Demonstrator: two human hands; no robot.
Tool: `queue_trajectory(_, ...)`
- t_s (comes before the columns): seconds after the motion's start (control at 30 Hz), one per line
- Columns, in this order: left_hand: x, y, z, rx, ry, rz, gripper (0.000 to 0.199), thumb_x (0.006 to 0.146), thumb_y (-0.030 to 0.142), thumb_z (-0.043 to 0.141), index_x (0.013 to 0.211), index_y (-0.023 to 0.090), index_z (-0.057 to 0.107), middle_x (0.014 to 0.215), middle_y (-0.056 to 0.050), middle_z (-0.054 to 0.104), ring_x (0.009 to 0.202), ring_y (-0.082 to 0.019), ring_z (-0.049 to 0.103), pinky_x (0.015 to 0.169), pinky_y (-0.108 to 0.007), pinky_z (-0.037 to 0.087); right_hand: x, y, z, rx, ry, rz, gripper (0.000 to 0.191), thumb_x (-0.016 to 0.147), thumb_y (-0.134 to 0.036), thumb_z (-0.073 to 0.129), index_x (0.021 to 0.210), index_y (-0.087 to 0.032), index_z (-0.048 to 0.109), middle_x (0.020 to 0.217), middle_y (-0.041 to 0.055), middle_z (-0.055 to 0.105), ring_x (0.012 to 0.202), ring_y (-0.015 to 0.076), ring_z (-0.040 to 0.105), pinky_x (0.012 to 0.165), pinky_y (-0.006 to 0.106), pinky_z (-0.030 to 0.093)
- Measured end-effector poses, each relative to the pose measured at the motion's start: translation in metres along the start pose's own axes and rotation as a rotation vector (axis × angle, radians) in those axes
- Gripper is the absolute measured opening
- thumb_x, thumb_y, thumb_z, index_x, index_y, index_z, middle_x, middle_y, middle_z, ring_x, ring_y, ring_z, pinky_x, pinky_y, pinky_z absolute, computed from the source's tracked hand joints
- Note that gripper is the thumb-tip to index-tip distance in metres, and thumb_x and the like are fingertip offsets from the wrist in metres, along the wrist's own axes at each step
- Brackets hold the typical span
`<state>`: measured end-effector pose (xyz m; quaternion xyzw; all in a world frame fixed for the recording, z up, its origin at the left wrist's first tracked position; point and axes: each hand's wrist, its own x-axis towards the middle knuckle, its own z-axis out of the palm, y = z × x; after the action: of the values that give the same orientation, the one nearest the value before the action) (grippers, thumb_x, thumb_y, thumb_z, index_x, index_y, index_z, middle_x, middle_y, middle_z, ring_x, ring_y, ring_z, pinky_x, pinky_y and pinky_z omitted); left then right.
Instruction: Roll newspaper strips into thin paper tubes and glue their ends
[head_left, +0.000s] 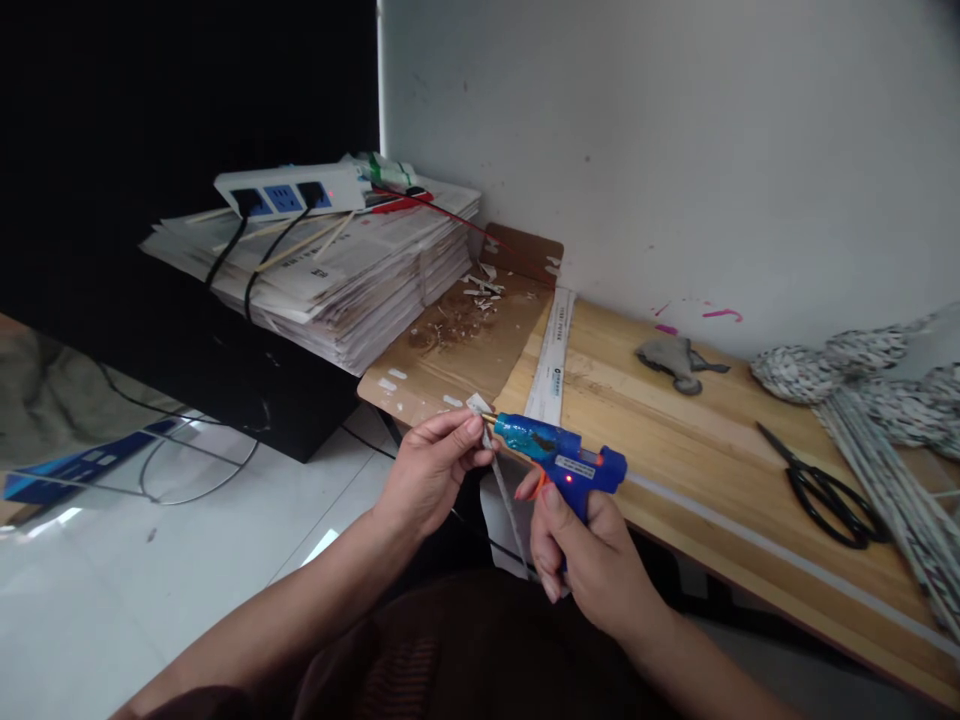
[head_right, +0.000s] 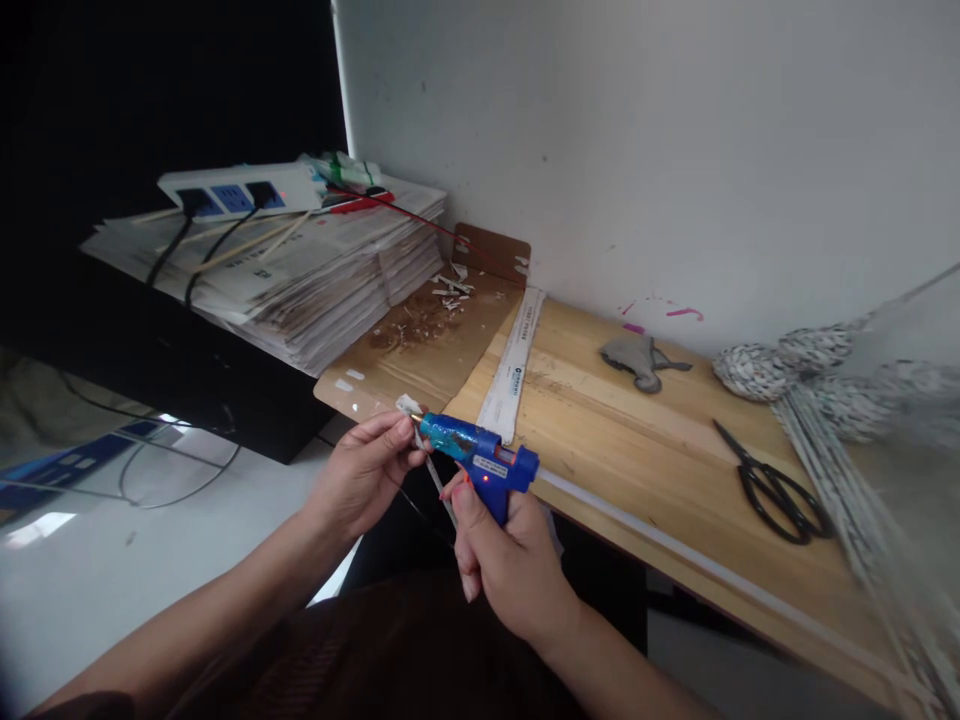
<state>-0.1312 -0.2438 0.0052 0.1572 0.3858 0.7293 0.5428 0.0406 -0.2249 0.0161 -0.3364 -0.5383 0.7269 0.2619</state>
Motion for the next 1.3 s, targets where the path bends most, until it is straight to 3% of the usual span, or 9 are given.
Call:
queue_trajectory(0.33, -0.001, 0.0, 0.001, 0.047, 0.046, 0.024, 0.013, 0.069, 0.021, 0.08, 0.078, 0.014, 0.075, 0.071, -0.004, 0.071, 0.064, -0.012, 0.067, 0.058, -0.019, 0.054, 0.005, -0.002, 0.003, 0.328, -0.055, 0.113, 0.033, 0.092, -0.053, 0.05, 0.091, -0.02, 0.054, 0.044, -0.0105, 0.041, 0.027, 0.004, 0.033, 0.028, 0.014, 0.022)
queue_trajectory(0.6, 0.001, -0.003, 0.001, 0.051, 0.081, 0.087, 0.016, 0.064, 0.021, 0.083, 0.076, 0.016, 0.076, 0.072, -0.003, 0.072, 0.063, -0.013, 0.068, 0.056, -0.02, 0.055, 0.002, -0.007, 0.0, 0.553, -0.198, 0.236, 0.036, 0.095, -0.054, 0.043, 0.091, -0.021, 0.056, 0.042, -0.0111, 0.038, 0.026, 0.0029, 0.025, 0.029, 0.016, 0.017)
queue_trajectory(0.87, -0.001, -0.002, -0.001, 0.068, 0.028, 0.047, 0.012, 0.069, 0.022, 0.08, 0.077, 0.015, 0.075, 0.071, -0.004, 0.07, 0.064, -0.013, 0.067, 0.055, -0.019, 0.052, 0.0, -0.013, -0.002, 0.447, -0.118, 0.162, 0.037, 0.094, -0.055, 0.045, 0.092, -0.02, 0.056, 0.043, -0.0105, 0.04, 0.026, 0.0025, 0.029, 0.031, 0.015, 0.019)
queue_trajectory(1.3, -0.001, 0.002, -0.003, 0.04, 0.004, 0.038, 0.011, 0.07, 0.021, 0.079, 0.078, 0.016, 0.075, 0.071, -0.003, 0.07, 0.065, -0.012, 0.067, 0.054, -0.018, 0.052, 0.004, -0.009, -0.005, 0.318, -0.025, 0.165, 0.035, 0.091, -0.053, 0.053, 0.091, -0.019, 0.056, 0.042, -0.0104, 0.042, 0.026, 0.0039, 0.034, 0.029, 0.015, 0.027)
